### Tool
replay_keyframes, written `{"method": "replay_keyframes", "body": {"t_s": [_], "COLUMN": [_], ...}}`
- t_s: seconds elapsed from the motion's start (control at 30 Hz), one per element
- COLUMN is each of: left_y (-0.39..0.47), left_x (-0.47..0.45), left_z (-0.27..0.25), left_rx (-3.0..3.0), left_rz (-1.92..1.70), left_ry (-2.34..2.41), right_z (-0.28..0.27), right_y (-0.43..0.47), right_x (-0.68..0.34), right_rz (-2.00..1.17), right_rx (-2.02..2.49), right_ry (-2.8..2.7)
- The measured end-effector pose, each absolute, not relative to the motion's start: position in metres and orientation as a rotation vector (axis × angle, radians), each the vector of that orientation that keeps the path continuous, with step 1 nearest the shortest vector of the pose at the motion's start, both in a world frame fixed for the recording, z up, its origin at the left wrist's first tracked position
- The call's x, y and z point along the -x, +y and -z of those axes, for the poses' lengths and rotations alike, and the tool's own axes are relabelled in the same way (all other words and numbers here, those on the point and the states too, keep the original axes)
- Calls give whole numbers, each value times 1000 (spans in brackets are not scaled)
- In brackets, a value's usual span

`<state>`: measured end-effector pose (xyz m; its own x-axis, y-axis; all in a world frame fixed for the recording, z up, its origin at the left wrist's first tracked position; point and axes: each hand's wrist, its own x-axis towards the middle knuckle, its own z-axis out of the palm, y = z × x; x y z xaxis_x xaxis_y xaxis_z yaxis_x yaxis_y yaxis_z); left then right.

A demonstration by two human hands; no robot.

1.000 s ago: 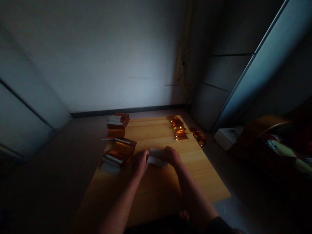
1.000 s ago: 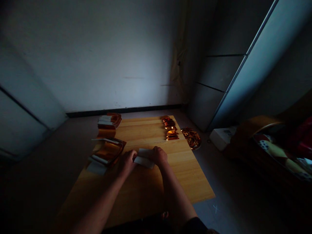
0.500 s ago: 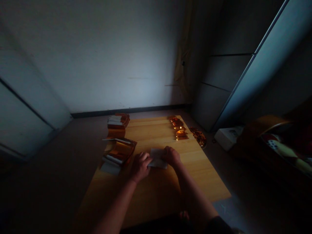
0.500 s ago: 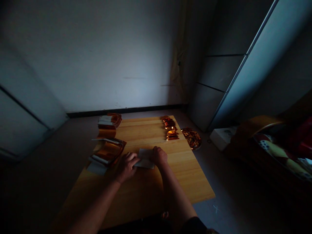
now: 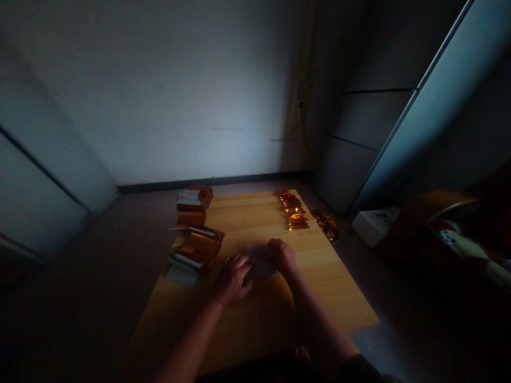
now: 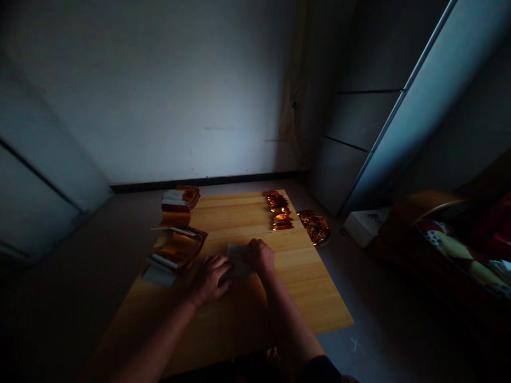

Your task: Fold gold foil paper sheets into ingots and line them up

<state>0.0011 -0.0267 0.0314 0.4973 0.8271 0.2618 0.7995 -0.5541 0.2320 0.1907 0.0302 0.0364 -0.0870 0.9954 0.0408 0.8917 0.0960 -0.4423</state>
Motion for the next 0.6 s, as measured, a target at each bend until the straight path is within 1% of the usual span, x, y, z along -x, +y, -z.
{"method": "replay_keyframes", "body": {"t_s": [0.1,0.2,0.37,0.6], "left_y": [-28,-28,-28,-31], "left_x": [-4,-5,-6,-8], "left_z": [-31,-29,-26,-28], "left_rx": [-2631,-2624,-2630,-2629], "left_rz": [-554,-584,-584,-558], "left_ry": [1485,1503,1520,1567], "right_z": [-26,-19,-20,-30], "right_y": [32,33,27,13], "right_x": [-193,-197,-202,-201], "right_rz": [-302,-255,-226,-88], "right_rx": [1677,1527,1507,1468], "right_ry": [-2127,-2230,-2327,-2468]}}
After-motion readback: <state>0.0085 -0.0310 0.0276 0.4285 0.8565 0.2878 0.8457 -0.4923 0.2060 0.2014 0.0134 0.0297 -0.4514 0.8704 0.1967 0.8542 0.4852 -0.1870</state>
